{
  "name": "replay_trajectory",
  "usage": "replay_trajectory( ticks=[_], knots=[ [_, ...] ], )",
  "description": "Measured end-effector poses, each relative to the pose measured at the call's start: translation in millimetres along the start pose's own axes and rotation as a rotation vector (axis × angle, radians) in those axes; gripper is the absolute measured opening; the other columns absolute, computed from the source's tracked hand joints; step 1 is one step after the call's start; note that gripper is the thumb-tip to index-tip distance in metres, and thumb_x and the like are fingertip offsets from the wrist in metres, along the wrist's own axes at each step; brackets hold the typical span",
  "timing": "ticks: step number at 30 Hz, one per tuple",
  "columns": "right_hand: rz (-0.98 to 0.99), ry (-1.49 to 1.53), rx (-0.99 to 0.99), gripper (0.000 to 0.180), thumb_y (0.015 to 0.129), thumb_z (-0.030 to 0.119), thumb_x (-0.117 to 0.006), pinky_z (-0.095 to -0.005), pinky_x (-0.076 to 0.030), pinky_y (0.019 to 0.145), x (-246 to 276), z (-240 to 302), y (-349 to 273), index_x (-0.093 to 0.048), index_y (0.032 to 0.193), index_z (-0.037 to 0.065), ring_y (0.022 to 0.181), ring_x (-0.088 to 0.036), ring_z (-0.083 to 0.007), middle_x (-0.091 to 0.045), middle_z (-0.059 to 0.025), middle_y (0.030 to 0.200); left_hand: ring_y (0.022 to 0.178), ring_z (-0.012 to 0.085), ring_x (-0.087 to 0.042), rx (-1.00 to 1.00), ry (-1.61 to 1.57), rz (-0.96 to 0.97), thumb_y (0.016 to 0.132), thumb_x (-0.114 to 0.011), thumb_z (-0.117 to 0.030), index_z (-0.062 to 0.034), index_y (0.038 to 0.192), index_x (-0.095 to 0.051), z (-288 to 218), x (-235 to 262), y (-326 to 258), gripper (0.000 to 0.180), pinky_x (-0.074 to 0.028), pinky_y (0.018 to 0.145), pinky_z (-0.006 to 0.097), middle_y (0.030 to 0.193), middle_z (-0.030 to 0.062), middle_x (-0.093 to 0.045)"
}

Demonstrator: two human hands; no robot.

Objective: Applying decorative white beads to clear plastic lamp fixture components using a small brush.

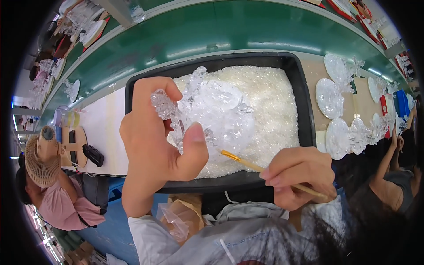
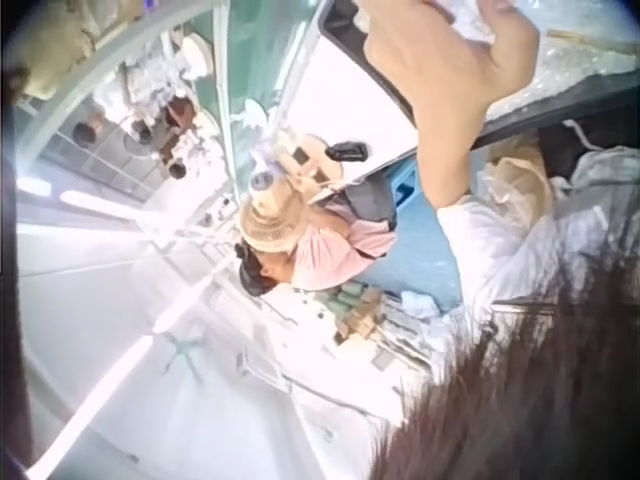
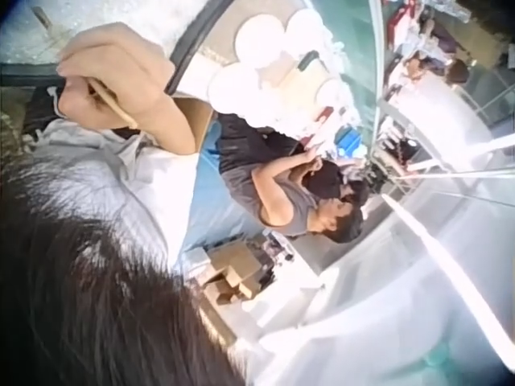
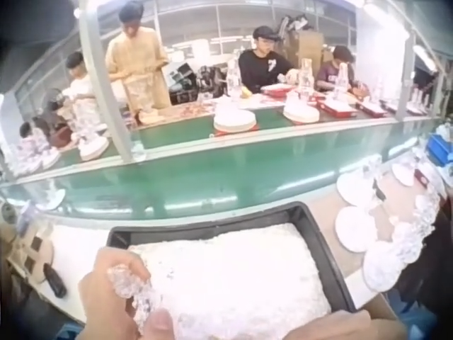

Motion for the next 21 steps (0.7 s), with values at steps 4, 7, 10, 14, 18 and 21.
replay_trajectory(
  ticks=[4, 7, 10, 14, 18, 21],
  knots=[
    [0.016, -0.028, 0.118, 0.019, 0.057, -0.008, -0.064, -0.0286, -0.055, 0.048, -0.9, -0.8, 4.6, -0.061, 0.076, -0.005, 0.053, -0.065, -0.0214, -0.067, -0.0204, 0.072, 0.061, 0.0075, -0.04, -0.049, 0.034, -0.022, 0.082, -0.059, -0.034, 0.0027, 0.106, -0.05, 0.1, -1.0, 0.7, 0.045, -0.03, 0.054, 0.022, 0.072, 0.0005, -0.046],
    [0.065, 0.004, 0.112, 0.023, 0.056, -0.008, -0.064, -0.0284, -0.055, 0.048, -0.4, -2.7, 1.5, -0.061, 0.079, -0.005, 0.054, -0.066, -0.022, -0.067, -0.0205, 0.075, 0.049, 0.0126, -0.049, -0.094, 0.049, -0.018, 0.071, -0.066, -0.021, 0.0014, 0.098, -0.051, 3.1, -1.8, -0.5, 0.038, -0.041, 0.047, 0.024, 0.083, 0.0061, -0.052],
    [0.092, 0.027, 0.086, 0.026, 0.057, -0.008, -0.065, -0.0286, -0.055, 0.049, -3.0, -4.3, -0.2, -0.061, 0.083, -0.004, 0.055, -0.067, -0.0226, -0.068, -0.02, 0.076, 0.049, 0.0127, -0.049, -0.1, 0.075, -0.024, 0.072, -0.066, -0.021, 0.0017, 0.098, -0.051, 2.9, -1.2, -2.2, 0.038, -0.041, 0.046, 0.024, 0.087, 0.0067, -0.052],
    [0.065, 0.02, 0.032, 0.02, 0.064, -0.008, -0.064, -0.0244, -0.053, 0.052, -4.1, -0.3, -1.2, -0.065, 0.082, -0.001, 0.059, -0.065, -0.0181, -0.068, -0.0124, 0.083, 0.049, 0.0132, -0.049, -0.103, 0.043, -0.026, 0.072, -0.067, -0.02, 0.0024, 0.098, -0.049, 0.2, -2.2, 0.8, 0.039, -0.042, 0.045, 0.025, 0.09, 0.0083, -0.053],
    [0.056, 0.001, 0.041, 0.019, 0.064, -0.008, -0.064, -0.0245, -0.053, 0.051, -5.2, -1.9, -1.4, -0.065, 0.082, -0.001, 0.059, -0.065, -0.018, -0.068, -0.0124, 0.083, 0.06, 0.006, -0.039, -0.033, 0.039, -0.037, 0.081, -0.062, -0.036, 0.0018, 0.104, -0.051, -0.6, -4.5, -2.4, 0.046, -0.029, 0.053, 0.021, 0.07, -0.0009, -0.046],
    [0.061, 0.011, 0.077, 0.02, 0.064, -0.008, -0.064, -0.0239, -0.052, 0.051, -2.7, 0.1, 1.0, -0.065, 0.082, -0.001, 0.058, -0.065, -0.0181, -0.068, -0.0125, 0.083, 0.06, 0.0058, -0.039, -0.038, 0.009, -0.067, 0.081, -0.062, -0.034, 0.0012, 0.104, -0.051, -0.3, -5.6, -3.5, 0.044, -0.029, 0.053, 0.021, 0.071, -0.0007, -0.047]
  ],
)
Point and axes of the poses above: each hand's wrist, its own y-axis towards the middle knuckle, its own x-axis out of the back of the hand, z = x × y, the point moved 2 cm from there along y, towards the middle knuckle
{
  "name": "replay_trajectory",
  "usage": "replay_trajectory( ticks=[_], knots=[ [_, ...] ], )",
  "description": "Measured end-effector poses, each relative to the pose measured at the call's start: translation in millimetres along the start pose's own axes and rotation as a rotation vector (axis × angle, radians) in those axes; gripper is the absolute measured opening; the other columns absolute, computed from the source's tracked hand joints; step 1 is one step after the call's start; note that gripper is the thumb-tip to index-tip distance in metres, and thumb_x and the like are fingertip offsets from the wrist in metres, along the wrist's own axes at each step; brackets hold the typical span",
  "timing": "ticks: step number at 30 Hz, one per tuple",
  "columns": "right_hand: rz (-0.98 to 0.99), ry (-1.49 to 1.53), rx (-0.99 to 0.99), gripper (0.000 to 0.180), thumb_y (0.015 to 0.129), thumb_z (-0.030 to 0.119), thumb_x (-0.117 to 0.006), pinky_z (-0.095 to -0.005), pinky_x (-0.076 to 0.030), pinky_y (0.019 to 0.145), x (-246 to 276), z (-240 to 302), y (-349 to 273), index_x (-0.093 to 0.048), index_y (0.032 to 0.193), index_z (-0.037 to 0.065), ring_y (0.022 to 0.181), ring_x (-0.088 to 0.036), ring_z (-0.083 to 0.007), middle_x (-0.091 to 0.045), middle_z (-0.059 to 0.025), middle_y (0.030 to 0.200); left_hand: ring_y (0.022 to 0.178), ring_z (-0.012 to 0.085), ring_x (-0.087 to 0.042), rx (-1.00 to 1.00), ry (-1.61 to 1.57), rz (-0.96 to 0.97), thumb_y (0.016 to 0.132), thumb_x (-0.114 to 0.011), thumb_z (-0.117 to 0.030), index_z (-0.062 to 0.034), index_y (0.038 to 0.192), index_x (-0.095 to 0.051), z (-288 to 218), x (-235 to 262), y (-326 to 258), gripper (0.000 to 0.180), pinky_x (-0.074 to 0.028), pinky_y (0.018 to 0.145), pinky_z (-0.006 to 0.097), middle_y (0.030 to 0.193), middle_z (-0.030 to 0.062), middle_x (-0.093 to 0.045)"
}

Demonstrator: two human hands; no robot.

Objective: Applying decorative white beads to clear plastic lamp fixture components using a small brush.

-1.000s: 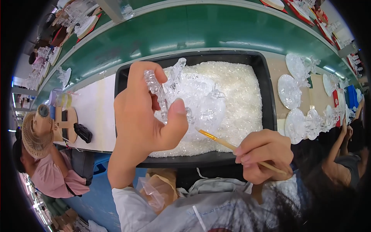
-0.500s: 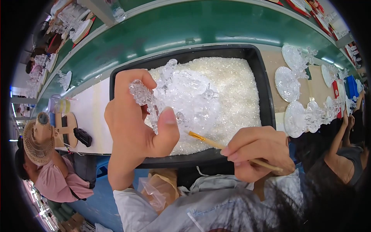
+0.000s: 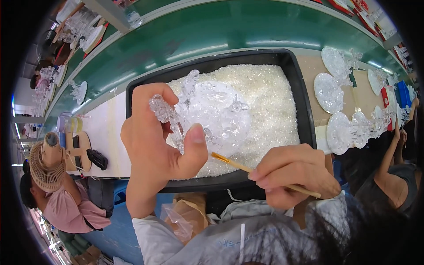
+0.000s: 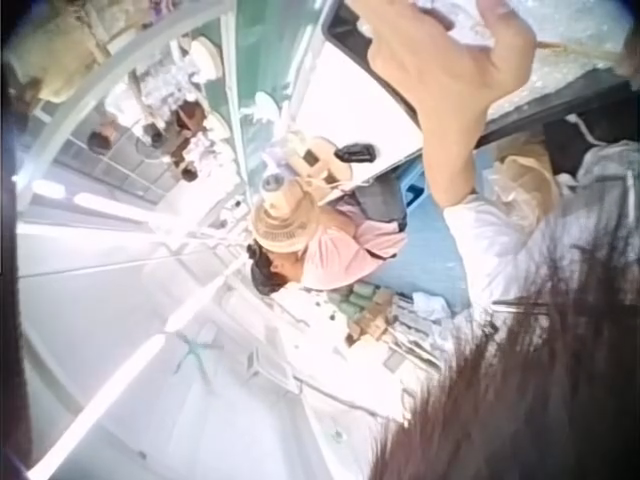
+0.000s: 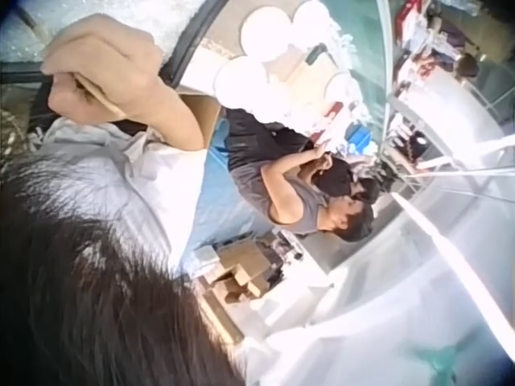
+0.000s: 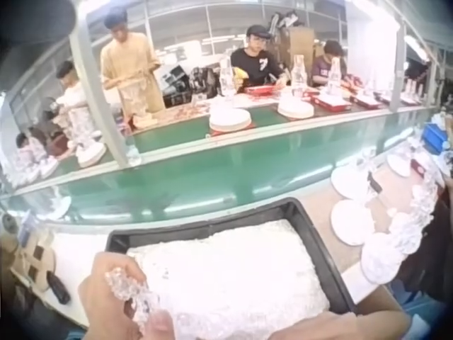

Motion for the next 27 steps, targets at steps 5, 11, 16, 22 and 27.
replay_trajectory(
  ticks=[5, 11, 16, 22, 27],
  knots=[
    [0.052, 0.088, 0.013, 0.017, 0.069, -0.004, -0.071, -0.0315, -0.054, 0.049, 4.4, 2.0, 1.8, -0.063, 0.084, -0.002, 0.056, -0.065, -0.0231, -0.068, -0.0191, 0.077, 0.063, 0.0078, -0.042, 0.062, 0.008, 0.062, 0.08, -0.061, -0.031, 0.0015, 0.105, -0.051, -3.1, 5.2, -0.7, 0.043, -0.033, 0.056, 0.022, 0.073, 0.001, -0.05],
    [-0.261, -0.008, -0.095, 0.008, 0.084, 0.005, -0.065, -0.0257, -0.046, 0.051, 12.5, 8.2, -11.7, -0.057, 0.083, 0.004, 0.057, -0.054, -0.0171, -0.06, -0.0124, 0.086, 0.065, 0.0183, -0.052, -0.177, 0.025, 0.063, 0.078, -0.06, -0.012, 0.0032, 0.108, -0.055, 8.8, 6.0, 2.9, 0.035, -0.043, 0.059, 0.028, 0.085, 0.0089, -0.058],
    [-0.367, 0.058, -0.058, 0.023, 0.066, -0.01, -0.06, -0.0251, -0.048, 0.051, 18.5, 3.7, -5.2, -0.063, 0.085, 0.003, 0.059, -0.058, -0.0175, -0.064, -0.0162, 0.086, 0.066, 0.0297, -0.056, -0.315, -0.014, 0.129, 0.071, -0.061, 0.006, 0.0025, 0.105, -0.058, -2.4, 2.0, 8.9, 0.034, -0.046, 0.058, 0.035, 0.09, 0.0139, -0.062],
    [-0.236, -0.049, 0.007, 0.026, 0.064, -0.008, -0.069, -0.0282, -0.051, 0.054, 13.1, 5.0, -2.1, -0.064, 0.088, 0.001, 0.065, -0.062, -0.0209, -0.064, -0.0151, 0.089, 0.067, 0.0251, -0.058, -0.357, 0.034, 0.177, 0.087, -0.056, -0.003, 0.0031, 0.106, -0.059, -8.1, 1.6, 4.2, 0.02, -0.047, 0.065, 0.029, 0.083, 0.0156, -0.062],
    [-0.078, -0.114, 0.042, 0.023, 0.065, -0.009, -0.069, -0.0293, -0.052, 0.055, 1.7, -2.9, 0.5, -0.063, 0.085, -0.001, 0.065, -0.062, -0.024, -0.062, -0.014, 0.086, 0.053, 0.0258, -0.051, -0.465, 0.091, 0.11, 0.063, -0.064, 0.008, 0.003, 0.099, -0.061, -12.9, -1.4, 4.1, 0.036, -0.04, 0.048, 0.034, 0.076, 0.0121, -0.059]
  ],
)
Point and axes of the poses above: each hand's wrist, its own y-axis towards the middle knuckle, its own x-axis out of the back of the hand, z = x × y, the point moved 2 cm from there along y, towards the middle knuckle
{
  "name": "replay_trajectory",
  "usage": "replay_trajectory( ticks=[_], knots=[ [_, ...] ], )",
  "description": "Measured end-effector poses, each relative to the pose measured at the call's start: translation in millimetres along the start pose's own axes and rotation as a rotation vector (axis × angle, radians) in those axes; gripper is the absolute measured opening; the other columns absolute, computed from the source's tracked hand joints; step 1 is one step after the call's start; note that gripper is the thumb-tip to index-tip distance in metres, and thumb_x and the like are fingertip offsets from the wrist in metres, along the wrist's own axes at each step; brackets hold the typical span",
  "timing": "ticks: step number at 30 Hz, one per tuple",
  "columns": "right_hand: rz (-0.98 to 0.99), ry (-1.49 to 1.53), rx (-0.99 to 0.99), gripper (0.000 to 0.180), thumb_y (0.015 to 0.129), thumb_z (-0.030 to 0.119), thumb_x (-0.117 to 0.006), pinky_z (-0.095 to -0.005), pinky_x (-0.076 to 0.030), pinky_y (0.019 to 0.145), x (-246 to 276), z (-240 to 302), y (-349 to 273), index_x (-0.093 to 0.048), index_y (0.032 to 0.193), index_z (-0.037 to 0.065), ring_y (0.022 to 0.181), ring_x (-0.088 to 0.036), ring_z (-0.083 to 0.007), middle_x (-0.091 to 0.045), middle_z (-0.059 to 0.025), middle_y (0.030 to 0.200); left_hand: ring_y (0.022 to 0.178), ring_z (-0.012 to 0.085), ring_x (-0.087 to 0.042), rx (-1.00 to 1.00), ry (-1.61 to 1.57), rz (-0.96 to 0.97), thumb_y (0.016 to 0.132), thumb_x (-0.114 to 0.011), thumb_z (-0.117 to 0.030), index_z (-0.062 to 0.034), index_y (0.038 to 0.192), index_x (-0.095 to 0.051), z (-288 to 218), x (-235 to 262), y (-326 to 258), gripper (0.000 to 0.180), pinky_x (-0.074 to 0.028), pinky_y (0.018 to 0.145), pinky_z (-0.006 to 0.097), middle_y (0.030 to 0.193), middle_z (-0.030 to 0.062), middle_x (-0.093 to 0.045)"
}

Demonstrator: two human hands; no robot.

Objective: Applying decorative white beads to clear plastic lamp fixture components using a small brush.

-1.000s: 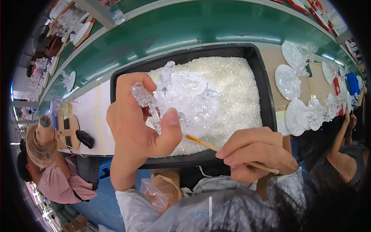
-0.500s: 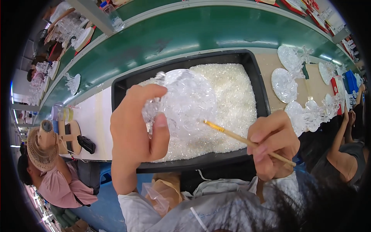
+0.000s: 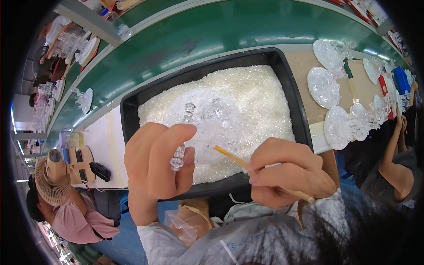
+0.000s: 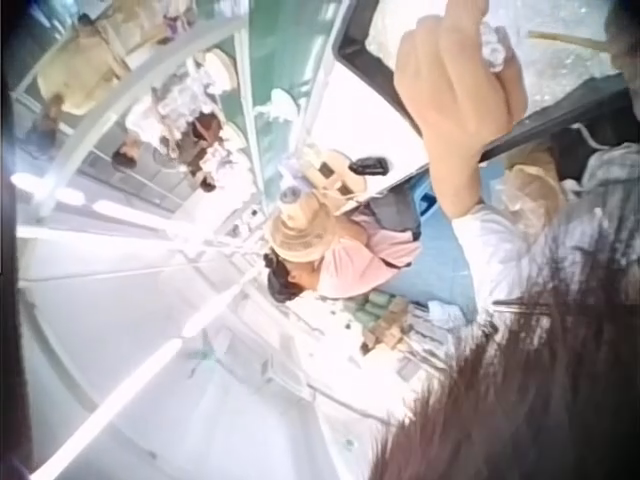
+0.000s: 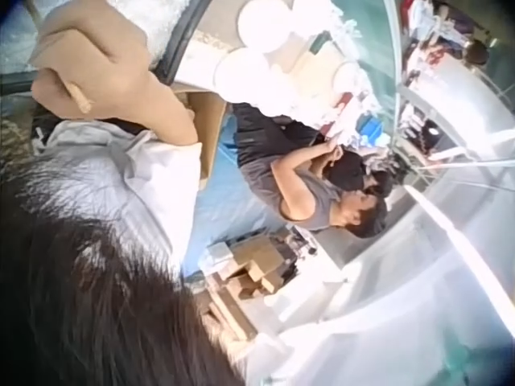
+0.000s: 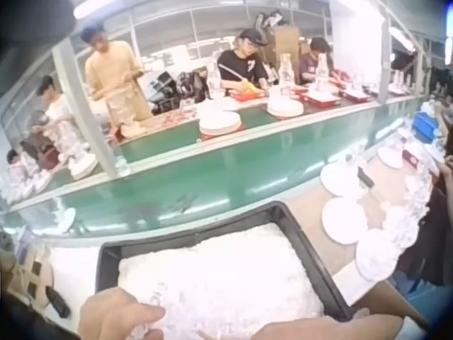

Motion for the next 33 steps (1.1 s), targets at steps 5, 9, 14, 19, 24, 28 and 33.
replay_trajectory(
  ticks=[5, 9, 14, 19, 24, 28, 33],
  knots=[
    [-0.093, -0.02, 0.019, 0.023, 0.064, -0.008, -0.069, -0.0296, -0.051, 0.054, 3.6, 2.3, 1.4, -0.063, 0.086, -0.002, 0.065, -0.062, -0.0239, -0.062, -0.0136, 0.085, 0.051, 0.025, -0.05, 0.009, -0.014, 0.001, 0.063, -0.063, 0.008, 0.004, 0.097, -0.062, -1.2, -0.7, 3.2, 0.034, -0.041, 0.048, 0.033, 0.073, 0.0122, -0.059],
    [-0.033, -0.041, 0.05, 0.021, 0.065, -0.006, -0.069, -0.0299, -0.051, 0.053, -1.9, -2.7, 3.2, -0.063, 0.085, -0.002, 0.063, -0.061, -0.024, -0.061, -0.0139, 0.083, 0.052, 0.0252, -0.054, 0.015, -0.009, -0.027, 0.066, -0.063, 0.006, 0.0051, 0.096, -0.062, -0.2, 2.0, -2.2, 0.03, -0.044, 0.049, 0.033, 0.078, 0.0128, -0.064],
    [-0.066, -0.01, 0.032, 0.017, 0.067, -0.006, -0.069, -0.031, -0.051, 0.052, 1.8, 0.7, 2.5, -0.063, 0.083, -0.002, 0.061, -0.061, -0.0238, -0.061, -0.0144, 0.081, 0.054, 0.0252, -0.057, 0.054, -0.03, -0.03, 0.072, -0.062, 0.003, 0.005, 0.096, -0.062, -1.1, 2.7, -3.1, 0.023, -0.046, 0.051, 0.033, 0.081, 0.0127, -0.066],
    [-0.135, 0.022, 0.018, 0.016, 0.068, -0.005, -0.069, -0.0323, -0.052, 0.053, 6.1, 1.4, -1.8, -0.064, 0.083, -0.003, 0.062, -0.062, -0.0248, -0.062, -0.0162, 0.082, 0.055, 0.025, -0.058, 0.115, -0.082, -0.042, 0.078, -0.062, -0.002, 0.0038, 0.096, -0.063, 1.8, 2.9, -8.4, 0.019, -0.047, 0.054, 0.033, 0.08, 0.0124, -0.066],
    [-0.016, 0.17, 0.071, 0.025, 0.063, -0.01, -0.076, -0.0352, -0.056, 0.057, 7.0, 0.9, 5.5, -0.066, 0.085, -0.005, 0.068, -0.067, -0.0307, -0.067, -0.022, 0.091, 0.059, 0.0265, -0.059, 0.149, -0.079, -0.013, 0.079, -0.062, -0.005, 0.0021, 0.096, -0.064, 0.8, 5.0, -4.5, 0.019, -0.049, 0.058, 0.034, 0.081, 0.012, -0.067],
    [0.052, 0.103, 0.033, 0.025, 0.064, -0.009, -0.078, -0.0356, -0.056, 0.061, 0.1, 0.1, 9.2, -0.066, 0.085, -0.004, 0.071, -0.068, -0.0321, -0.067, -0.0206, 0.092, 0.06, 0.0262, -0.059, 0.136, -0.072, -0.016, 0.078, -0.062, -0.005, 0.002, 0.096, -0.065, -0.7, 4.1, -7.3, 0.019, -0.049, 0.058, 0.034, 0.081, 0.0121, -0.067],
    [0.035, 0.089, -0.015, 0.03, 0.062, -0.011, -0.075, -0.0343, -0.056, 0.061, 4.3, 0.8, 5.0, -0.066, 0.088, -0.001, 0.071, -0.068, -0.0299, -0.067, -0.0191, 0.091, 0.053, 0.0242, -0.056, 0.087, -0.139, 0.007, 0.077, -0.062, -0.005, 0.0044, 0.093, -0.064, -0.3, 4.1, -2.3, 0.019, -0.046, 0.052, 0.033, 0.079, 0.0128, -0.066]
  ],
)
Point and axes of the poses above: each hand's wrist, its own y-axis towards the middle knuckle, its own x-axis out of the back of the hand, z = x × y, the point moved 2 cm from there along y, towards the middle knuckle
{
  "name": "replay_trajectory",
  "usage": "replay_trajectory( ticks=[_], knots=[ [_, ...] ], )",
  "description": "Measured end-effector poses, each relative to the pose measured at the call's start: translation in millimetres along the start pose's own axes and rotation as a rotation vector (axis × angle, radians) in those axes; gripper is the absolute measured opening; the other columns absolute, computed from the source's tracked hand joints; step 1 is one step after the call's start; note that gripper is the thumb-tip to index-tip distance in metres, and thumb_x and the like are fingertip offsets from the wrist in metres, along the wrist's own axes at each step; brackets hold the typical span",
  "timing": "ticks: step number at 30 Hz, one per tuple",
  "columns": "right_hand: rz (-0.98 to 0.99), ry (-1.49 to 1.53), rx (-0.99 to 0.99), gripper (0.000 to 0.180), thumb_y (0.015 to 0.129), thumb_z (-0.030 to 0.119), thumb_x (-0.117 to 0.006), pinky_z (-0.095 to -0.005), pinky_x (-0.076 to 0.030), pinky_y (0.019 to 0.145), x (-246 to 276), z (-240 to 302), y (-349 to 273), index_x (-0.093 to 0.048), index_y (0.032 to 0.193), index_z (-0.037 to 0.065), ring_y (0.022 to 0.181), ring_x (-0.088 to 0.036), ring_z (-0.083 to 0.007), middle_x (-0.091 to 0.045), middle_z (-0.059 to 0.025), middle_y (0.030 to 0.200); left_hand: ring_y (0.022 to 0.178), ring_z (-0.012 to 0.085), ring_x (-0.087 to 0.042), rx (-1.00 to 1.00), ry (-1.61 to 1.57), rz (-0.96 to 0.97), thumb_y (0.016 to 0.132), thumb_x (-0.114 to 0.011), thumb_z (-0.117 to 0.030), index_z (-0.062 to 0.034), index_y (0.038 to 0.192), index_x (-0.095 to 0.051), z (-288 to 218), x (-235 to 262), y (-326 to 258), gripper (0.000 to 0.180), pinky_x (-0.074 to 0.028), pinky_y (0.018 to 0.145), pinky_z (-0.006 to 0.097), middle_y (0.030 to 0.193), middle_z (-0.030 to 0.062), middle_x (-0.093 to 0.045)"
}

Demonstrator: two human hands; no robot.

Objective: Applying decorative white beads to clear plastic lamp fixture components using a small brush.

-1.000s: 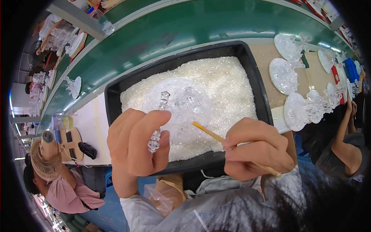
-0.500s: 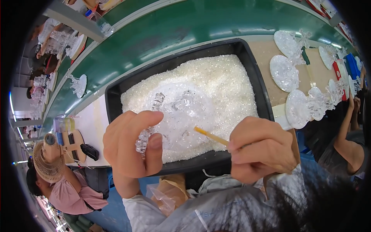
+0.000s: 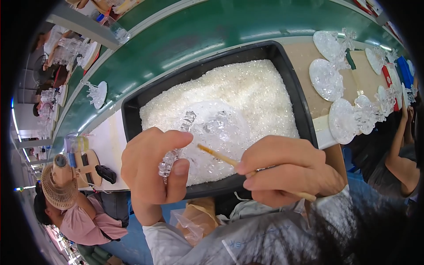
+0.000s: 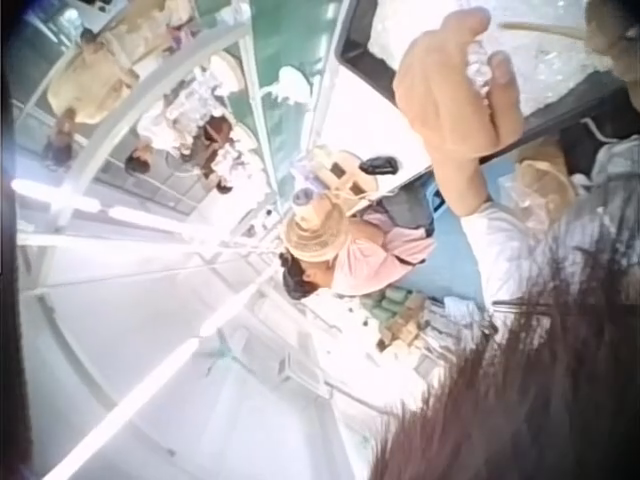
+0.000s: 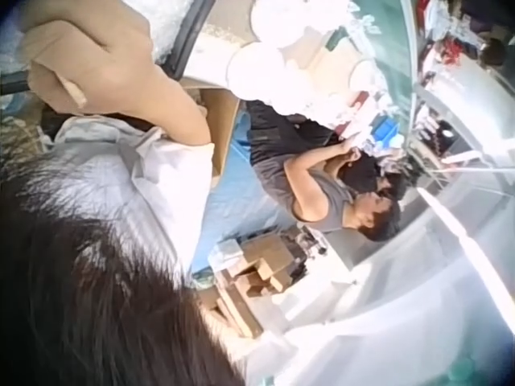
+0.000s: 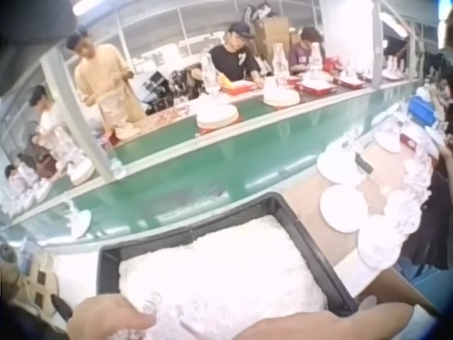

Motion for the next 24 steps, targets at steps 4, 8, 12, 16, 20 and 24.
replay_trajectory(
  ticks=[4, 8, 12, 16, 20, 24],
  knots=[
    [-0.054, -0.09, 0.09, 0.018, 0.066, -0.008, -0.067, -0.0315, -0.054, 0.057, -9.7, -2.8, -1.3, -0.063, 0.084, -0.004, 0.067, -0.063, -0.0268, -0.063, -0.0159, 0.086, 0.051, 0.0235, -0.054, -0.037, -0.015, -0.054, 0.077, -0.062, -0.005, 0.0053, 0.092, -0.064, 1.6, -2.7, -1.8, 0.018, -0.044, 0.049, 0.033, 0.078, 0.0126, -0.066],
    [-0.141, -0.065, 0.069, 0.018, 0.066, -0.007, -0.066, -0.0308, -0.053, 0.055, -7.1, -2.9, -1.7, -0.063, 0.083, -0.004, 0.065, -0.063, -0.0262, -0.062, -0.0159, 0.084, 0.052, 0.0237, -0.055, -0.03, 0.007, -0.018, 0.078, -0.061, -0.007, 0.0049, 0.091, -0.064, 1.4, -0.7, -2.1, 0.018, -0.045, 0.05, 0.033, 0.077, 0.0123, -0.066],
    [-0.141, -0.086, 0.078, 0.017, 0.066, -0.006, -0.066, -0.0314, -0.053, 0.054, -4.3, -6.3, -3.9, -0.063, 0.082, -0.004, 0.065, -0.063, -0.0264, -0.063, -0.0167, 0.083, 0.052, 0.0241, -0.055, -0.03, 0.028, 0.009, 0.078, -0.061, -0.008, 0.0043, 0.09, -0.064, 1.2, 3.0, 0.3, 0.018, -0.045, 0.05, 0.034, 0.078, 0.0122, -0.067],
    [-0.11, -0.05, 0.055, 0.026, 0.063, -0.011, -0.071, -0.0332, -0.055, 0.056, 5.3, -1.4, -2.2, -0.065, 0.087, -0.004, 0.067, -0.066, -0.0291, -0.066, -0.0203, 0.093, 0.054, 0.0245, -0.056, 0.024, -0.008, -0.037, 0.078, -0.061, -0.009, 0.0039, 0.09, -0.065, 0.7, 3.2, -1.9, 0.018, -0.046, 0.052, 0.034, 0.079, 0.0123, -0.067],
    [0.021, -0.092, 0.099, 0.029, 0.064, -0.012, -0.073, -0.0353, -0.056, 0.059, -0.4, 1.3, -0.8, -0.064, 0.091, -0.006, 0.07, -0.068, -0.0316, -0.066, -0.0218, 0.095, 0.071, 0.0243, -0.061, 0.103, 0.008, 0.09, 0.088, -0.057, -0.021, 0.0034, 0.099, -0.064, -6.6, 13.0, -4.8, 0.028, -0.048, 0.067, 0.033, 0.09, 0.0138, -0.067],
    [0.028, -0.081, 0.107, 0.032, 0.065, -0.01, -0.077, -0.0358, -0.057, 0.062, 0.7, 2.0, -1.3, -0.064, 0.094, -0.006, 0.073, -0.068, -0.0328, -0.066, -0.0218, 0.095, 0.06, 0.0266, -0.062, 0.069, 0.004, 0.032, 0.078, -0.061, -0.01, 0.0031, 0.092, -0.066, -1.9, 7.0, -0.5, 0.019, -0.05, 0.057, 0.034, 0.081, 0.0123, -0.068]
  ],
)
Point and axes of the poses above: each hand's wrist, its own y-axis towards the middle knuckle, its own x-axis out of the back of the hand, z = x × y, the point moved 2 cm from there along y, towards the middle knuckle
